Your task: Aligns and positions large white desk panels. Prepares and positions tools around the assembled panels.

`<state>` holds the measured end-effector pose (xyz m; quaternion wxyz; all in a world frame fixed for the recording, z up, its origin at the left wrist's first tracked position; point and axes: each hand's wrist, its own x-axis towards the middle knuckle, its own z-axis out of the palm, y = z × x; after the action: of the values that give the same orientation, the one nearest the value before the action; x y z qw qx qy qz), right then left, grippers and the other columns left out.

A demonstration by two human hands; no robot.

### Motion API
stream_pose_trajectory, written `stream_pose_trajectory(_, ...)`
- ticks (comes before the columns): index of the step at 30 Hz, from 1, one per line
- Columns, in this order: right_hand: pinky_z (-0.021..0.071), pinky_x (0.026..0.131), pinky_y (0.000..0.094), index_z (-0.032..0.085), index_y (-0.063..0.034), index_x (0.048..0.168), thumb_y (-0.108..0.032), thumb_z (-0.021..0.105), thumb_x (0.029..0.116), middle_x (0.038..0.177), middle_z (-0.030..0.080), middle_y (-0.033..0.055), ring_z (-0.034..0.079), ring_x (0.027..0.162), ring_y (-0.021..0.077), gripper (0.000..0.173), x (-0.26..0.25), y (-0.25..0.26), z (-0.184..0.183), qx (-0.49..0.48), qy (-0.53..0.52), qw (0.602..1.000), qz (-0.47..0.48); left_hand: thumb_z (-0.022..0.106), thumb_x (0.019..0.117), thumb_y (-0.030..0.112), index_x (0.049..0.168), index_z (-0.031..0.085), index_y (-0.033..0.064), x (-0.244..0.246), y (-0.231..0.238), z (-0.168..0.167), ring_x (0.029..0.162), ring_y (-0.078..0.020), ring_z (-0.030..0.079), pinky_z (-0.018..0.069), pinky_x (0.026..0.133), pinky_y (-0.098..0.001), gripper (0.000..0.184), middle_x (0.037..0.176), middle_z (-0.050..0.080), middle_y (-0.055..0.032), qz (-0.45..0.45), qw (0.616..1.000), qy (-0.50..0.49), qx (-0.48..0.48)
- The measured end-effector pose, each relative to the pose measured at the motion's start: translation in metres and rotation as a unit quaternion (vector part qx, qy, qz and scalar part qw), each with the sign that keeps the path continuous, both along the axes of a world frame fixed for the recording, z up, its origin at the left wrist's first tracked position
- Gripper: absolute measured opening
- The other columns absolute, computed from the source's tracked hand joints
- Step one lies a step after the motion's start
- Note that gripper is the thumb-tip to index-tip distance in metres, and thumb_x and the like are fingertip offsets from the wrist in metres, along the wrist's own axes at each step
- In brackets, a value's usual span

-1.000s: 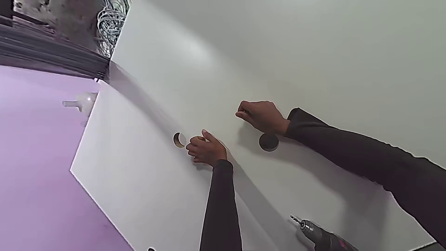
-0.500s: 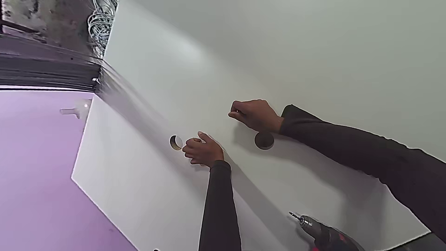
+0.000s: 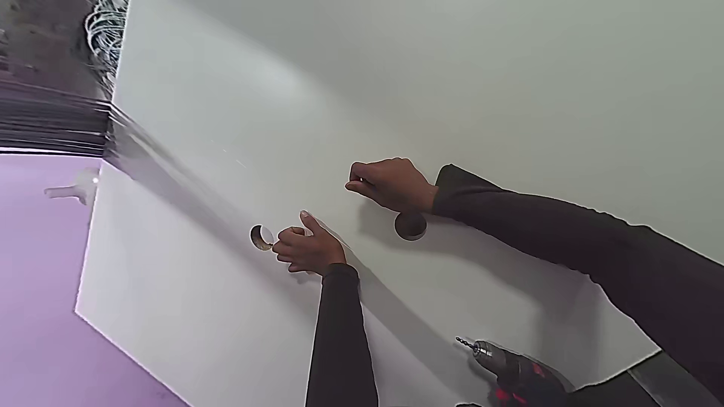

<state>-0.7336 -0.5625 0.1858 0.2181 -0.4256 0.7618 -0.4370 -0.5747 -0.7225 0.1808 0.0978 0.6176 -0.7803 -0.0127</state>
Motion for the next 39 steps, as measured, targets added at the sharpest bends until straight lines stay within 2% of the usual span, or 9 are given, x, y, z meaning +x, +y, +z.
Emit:
stream_pose_trajectory(6, 0.0479, 0.054, 0.0453, 0.067, -0.0136, 0.103, -0.041, 0.049, 0.1081, 0.074, 0.064, 0.0032, 0.064, 0.065, 0.0221, 0.033, 0.001, -0.001, -0.004, -0.017, 0.007, 1.000, -0.007, 0.045, 0.1005, 0.062, 0.113, 0.061, 0.0071, 0.001, -0.002, -0.002, 0.130, -0.0395, 0.049, 0.0402, 0.098, -0.0613, 0.059, 0.129, 0.054, -0.0202, 0.009, 1.000, -0.011, 0.008)
stream_pose_trajectory(10, 0.0514, 0.056, 0.0484, 0.068, -0.0112, 0.103, -0.037, 0.051, 0.1074, 0.076, 0.066, 0.0051, 0.066, 0.066, 0.0240, 0.031, 0.003, -0.002, -0.006, -0.028, 0.027, 0.999, -0.017, 0.042, 0.1018, 0.062, 0.118, 0.062, 0.0046, 0.008, -0.004, -0.004, 0.125, -0.0478, 0.051, 0.0391, 0.096, -0.0697, 0.063, 0.128, 0.056, -0.0262, -0.018, 1.000, -0.015, 0.019)
stream_pose_trajectory(13, 0.0505, 0.055, 0.0477, 0.067, -0.0117, 0.103, -0.038, 0.051, 0.1076, 0.074, 0.065, 0.0043, 0.065, 0.065, 0.0232, 0.031, 0.003, -0.002, -0.006, -0.007, 0.034, 0.999, -0.022, 0.037, 0.1022, 0.065, 0.115, 0.059, 0.0084, 0.009, -0.004, -0.004, 0.120, -0.0446, 0.052, 0.0408, 0.090, -0.0668, 0.062, 0.123, 0.056, -0.0214, -0.006, 0.999, -0.020, 0.033)
stream_pose_trajectory(19, 0.0502, 0.056, 0.0464, 0.068, -0.0103, 0.106, -0.037, 0.052, 0.1079, 0.073, 0.064, 0.0050, 0.062, 0.062, 0.0220, 0.031, 0.004, -0.001, -0.009, 0.006, 0.049, 0.999, -0.024, 0.045, 0.1001, 0.063, 0.110, 0.062, 0.0071, 0.007, -0.006, -0.001, 0.117, -0.0418, 0.053, 0.0414, 0.090, -0.0633, 0.059, 0.119, 0.056, -0.0198, 0.009, 0.999, 0.000, 0.049)
stream_pose_trajectory(25, 0.0481, 0.056, 0.0439, 0.069, -0.0102, 0.106, -0.034, 0.052, 0.1080, 0.073, 0.063, 0.0039, 0.059, 0.061, 0.0194, 0.029, 0.006, -0.001, -0.012, 0.001, 0.076, 0.997, -0.029, 0.044, 0.0978, 0.068, 0.108, 0.062, 0.0100, 0.007, -0.009, -0.005, 0.115, -0.0387, 0.054, 0.0415, 0.088, -0.0602, 0.062, 0.118, 0.055, -0.0166, 0.012, 0.999, -0.005, 0.044)
stream_pose_trajectory(33, 0.0480, 0.055, 0.0406, 0.069, -0.0082, 0.106, -0.029, 0.053, 0.1081, 0.072, 0.062, 0.0040, 0.058, 0.060, 0.0175, 0.026, 0.007, -0.002, -0.014, -0.023, 0.091, 0.995, -0.026, 0.043, 0.0974, 0.068, 0.110, 0.062, 0.0098, 0.007, -0.008, -0.004, 0.114, -0.0388, 0.054, 0.0417, 0.086, -0.0591, 0.063, 0.117, 0.055, -0.0168, 0.012, 0.999, -0.004, 0.041)
stream_pose_trajectory(39, 0.0473, 0.055, 0.0422, 0.069, -0.0105, 0.105, -0.034, 0.053, 0.1077, 0.072, 0.063, 0.0034, 0.058, 0.060, 0.0183, 0.028, 0.007, -0.002, -0.011, 0.001, 0.081, 0.996, -0.030, 0.043, 0.0969, 0.070, 0.110, 0.063, 0.0109, 0.006, -0.009, -0.006, 0.116, -0.0396, 0.054, 0.0418, 0.088, -0.0606, 0.064, 0.118, 0.055, -0.0167, 0.012, 0.999, -0.016, 0.038)
